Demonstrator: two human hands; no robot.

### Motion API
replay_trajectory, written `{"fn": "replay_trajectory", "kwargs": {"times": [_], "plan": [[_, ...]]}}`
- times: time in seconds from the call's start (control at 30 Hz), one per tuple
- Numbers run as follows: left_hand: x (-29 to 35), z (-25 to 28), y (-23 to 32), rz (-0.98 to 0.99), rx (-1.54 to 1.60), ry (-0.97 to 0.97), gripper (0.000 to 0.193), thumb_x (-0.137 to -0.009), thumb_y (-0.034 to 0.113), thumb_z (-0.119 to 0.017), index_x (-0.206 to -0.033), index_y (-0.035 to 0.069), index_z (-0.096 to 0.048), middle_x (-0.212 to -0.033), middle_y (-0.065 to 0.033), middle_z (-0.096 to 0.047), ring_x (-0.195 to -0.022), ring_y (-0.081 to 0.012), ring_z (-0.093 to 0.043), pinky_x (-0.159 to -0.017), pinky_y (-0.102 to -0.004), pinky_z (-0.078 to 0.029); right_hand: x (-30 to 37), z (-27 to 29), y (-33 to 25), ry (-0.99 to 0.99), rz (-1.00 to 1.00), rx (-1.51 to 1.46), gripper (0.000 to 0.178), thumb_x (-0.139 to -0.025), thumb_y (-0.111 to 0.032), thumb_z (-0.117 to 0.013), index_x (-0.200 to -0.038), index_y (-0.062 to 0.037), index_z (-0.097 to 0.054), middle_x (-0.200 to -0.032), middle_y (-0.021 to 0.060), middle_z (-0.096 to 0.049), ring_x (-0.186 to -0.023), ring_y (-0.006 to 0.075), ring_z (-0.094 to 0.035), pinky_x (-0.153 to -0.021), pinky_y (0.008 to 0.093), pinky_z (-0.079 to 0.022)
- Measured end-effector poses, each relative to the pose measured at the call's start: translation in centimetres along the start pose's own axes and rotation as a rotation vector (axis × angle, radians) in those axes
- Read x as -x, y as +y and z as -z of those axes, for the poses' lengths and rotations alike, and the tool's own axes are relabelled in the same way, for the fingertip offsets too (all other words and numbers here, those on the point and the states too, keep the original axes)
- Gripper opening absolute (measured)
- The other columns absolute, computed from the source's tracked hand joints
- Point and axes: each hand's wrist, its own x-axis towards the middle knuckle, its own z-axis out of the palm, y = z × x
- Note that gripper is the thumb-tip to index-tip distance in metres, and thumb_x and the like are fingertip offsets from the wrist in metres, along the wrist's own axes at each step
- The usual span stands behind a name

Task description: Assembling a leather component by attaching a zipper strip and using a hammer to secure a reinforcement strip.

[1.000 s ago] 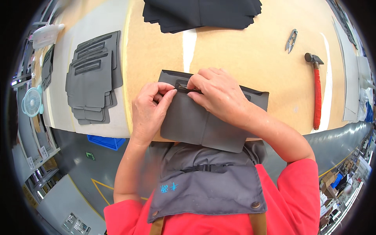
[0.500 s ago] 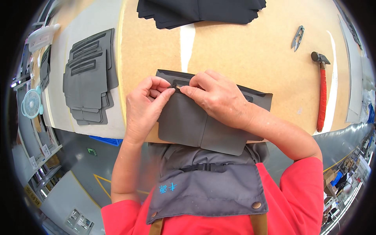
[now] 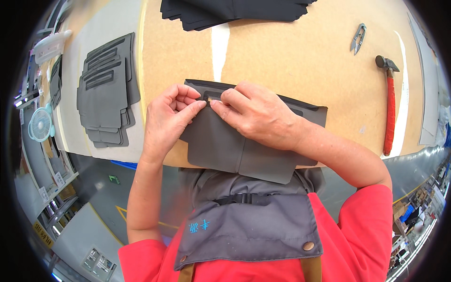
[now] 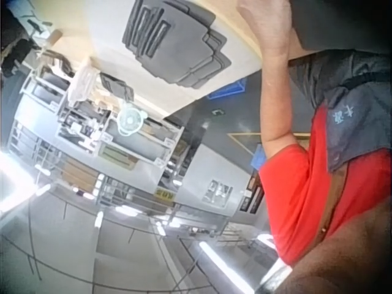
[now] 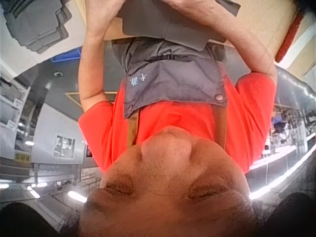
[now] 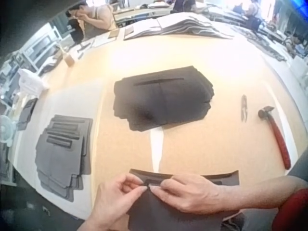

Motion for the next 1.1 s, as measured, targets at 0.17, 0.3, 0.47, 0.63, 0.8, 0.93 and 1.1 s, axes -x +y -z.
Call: {"fn": "replay_trajectory", "kwargs": {"times": [0.17,0.3,0.47,0.63,0.8,0.93,1.1], "plan": [[-0.1,0.2,0.4,0.034,0.023,-0.02,0.016,-0.091,0.012,-0.077,-0.101,0.001,-0.07,-0.08,-0.0001,-0.068,-0.073,-0.0057,-0.062,-0.065,-0.0222,-0.053,0.1,-0.1,-0.1,0.009,0.033,0.051,0.053,-0.079,-0.007,-0.068,-0.131,-0.0023,-0.066,-0.105,0.0075,-0.057,-0.087,0.0221,-0.058,-0.076,0.0336,-0.053],[-0.1,0.1,0.8,0.047,-0.018,-0.012,0.016,-0.092,0.014,-0.077,-0.099,0.001,-0.07,-0.08,0.0008,-0.066,-0.073,-0.0054,-0.061,-0.065,-0.0222,-0.053,-0.1,0.0,-0.1,-0.004,0.048,0.055,0.05,-0.078,-0.009,-0.066,-0.127,0.0012,-0.065,-0.102,0.0075,-0.056,-0.088,0.0221,-0.057,-0.078,0.0338,-0.053],[0.0,-0.4,1.1,0.024,-0.042,0.002,0.016,-0.091,0.014,-0.078,-0.098,0.002,-0.071,-0.078,0.002,-0.065,-0.071,-0.0047,-0.059,-0.065,-0.0213,-0.051,0.0,-0.1,-0.1,0.011,0.064,0.096,0.05,-0.078,-0.012,-0.065,-0.125,0.0028,-0.065,-0.098,0.0072,-0.054,-0.089,0.0219,-0.056,-0.079,0.0336,-0.053],[-0.4,-0.3,0.9,0.005,-0.096,-0.001,0.014,-0.089,0.012,-0.077,-0.096,0.002,-0.071,-0.078,0.0022,-0.064,-0.069,-0.0046,-0.057,-0.065,-0.0205,-0.049,0.0,-0.1,-0.2,0.034,0.066,0.104,0.049,-0.078,-0.012,-0.065,-0.124,0.0027,-0.065,-0.098,0.0072,-0.054,-0.088,0.0222,-0.056,-0.078,0.0343,-0.053],[-1.4,0.1,0.0,0.006,-0.072,-0.073,0.015,-0.087,0.012,-0.078,-0.092,0.001,-0.07,-0.078,0.0003,-0.066,-0.07,-0.0058,-0.059,-0.065,-0.0223,-0.05,0.0,-0.3,-0.3,0.028,0.074,0.112,0.048,-0.077,-0.011,-0.065,-0.123,0.0027,-0.065,-0.099,0.0075,-0.055,-0.088,0.0224,-0.057,-0.078,0.0343,-0.053],[-2.1,0.5,-0.1,0.04,-0.121,-0.096,0.018,-0.082,0.018,-0.077,-0.091,0.004,-0.074,-0.078,-0.0052,-0.073,-0.073,-0.0155,-0.069,-0.071,-0.0315,-0.055,-0.1,-0.4,-0.4,0.043,0.075,0.126,0.048,-0.077,-0.011,-0.065,-0.123,0.0028,-0.065,-0.099,0.0076,-0.055,-0.089,0.0223,-0.057,-0.078,0.0342,-0.053],[-2.2,1.1,0.2,0.02,-0.126,-0.136,0.016,-0.086,0.012,-0.079,-0.093,0.001,-0.069,-0.079,-0.0013,-0.067,-0.071,-0.0077,-0.061,-0.064,-0.0235,-0.05,-0.5,-0.3,-0.6,0.034,0.072,0.111,0.047,-0.078,-0.01,-0.065,-0.123,0.0027,-0.065,-0.098,0.0074,-0.054,-0.089,0.0223,-0.057,-0.078,0.0341,-0.052]]}}
